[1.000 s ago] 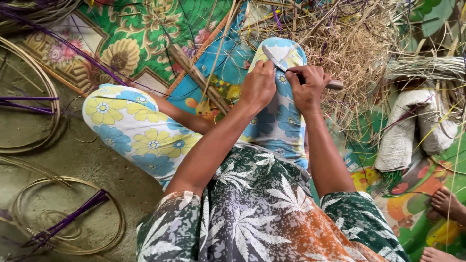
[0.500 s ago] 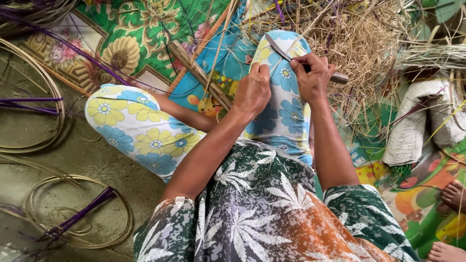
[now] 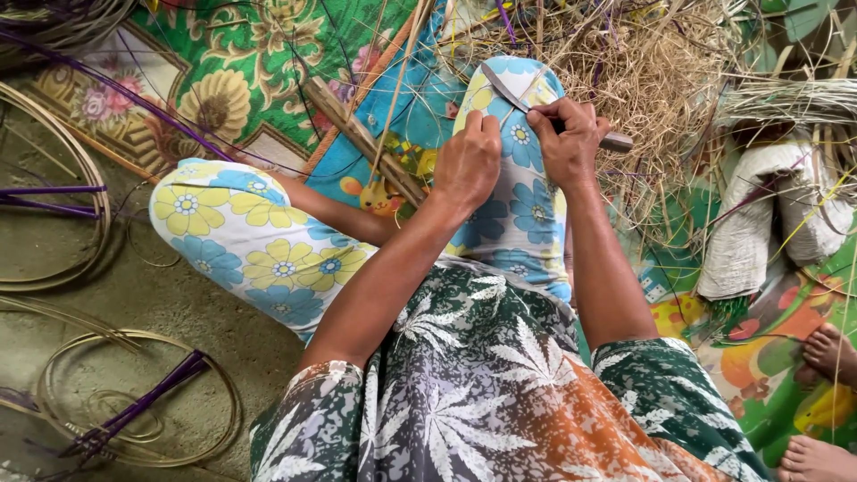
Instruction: Trimming and shaving thin wooden or rattan strips using a small knife while sitting on the floor.
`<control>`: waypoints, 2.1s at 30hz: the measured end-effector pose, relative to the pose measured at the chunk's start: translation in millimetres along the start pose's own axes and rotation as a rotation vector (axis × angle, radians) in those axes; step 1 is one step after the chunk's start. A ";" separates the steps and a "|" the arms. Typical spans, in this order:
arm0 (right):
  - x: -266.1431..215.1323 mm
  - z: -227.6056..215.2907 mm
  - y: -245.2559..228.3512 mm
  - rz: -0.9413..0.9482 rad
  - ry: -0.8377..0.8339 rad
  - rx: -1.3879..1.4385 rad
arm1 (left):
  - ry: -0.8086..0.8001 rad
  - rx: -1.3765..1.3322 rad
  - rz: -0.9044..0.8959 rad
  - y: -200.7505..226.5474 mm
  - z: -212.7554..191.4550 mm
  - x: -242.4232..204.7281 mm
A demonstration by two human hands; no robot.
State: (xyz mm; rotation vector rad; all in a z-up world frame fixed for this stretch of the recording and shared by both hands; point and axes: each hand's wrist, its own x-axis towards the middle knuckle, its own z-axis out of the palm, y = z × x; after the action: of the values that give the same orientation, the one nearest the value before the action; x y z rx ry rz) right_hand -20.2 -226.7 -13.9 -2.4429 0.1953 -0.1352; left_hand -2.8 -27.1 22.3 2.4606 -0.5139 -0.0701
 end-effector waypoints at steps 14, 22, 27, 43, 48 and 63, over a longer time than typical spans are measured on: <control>-0.3 1.4 -4.2 0.029 0.025 -0.025 | -0.054 -0.009 0.013 -9.8 -33.1 -44.8; -0.5 2.5 -1.4 0.055 0.008 -0.031 | -0.072 0.040 0.030 -19.3 -56.6 -82.4; 0.5 5.8 6.1 0.069 0.017 -0.047 | -0.132 0.064 0.046 -23.5 -84.9 -107.7; -0.5 2.0 -4.6 0.058 0.019 -0.068 | 0.006 0.198 0.045 -24.1 -121.7 -167.0; -0.2 2.9 -2.8 0.070 0.023 -0.060 | -0.064 0.129 0.014 -23.2 -144.9 -183.9; 0.9 4.3 1.1 0.100 0.047 -0.053 | -0.183 -0.104 -0.160 -86.0 -153.2 -310.4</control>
State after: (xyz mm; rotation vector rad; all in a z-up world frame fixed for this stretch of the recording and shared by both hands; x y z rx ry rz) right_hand -18.8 -225.0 -17.9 -2.4784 0.3451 -0.1447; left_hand -233.7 239.8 73.9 2.4009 -0.3790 -0.3806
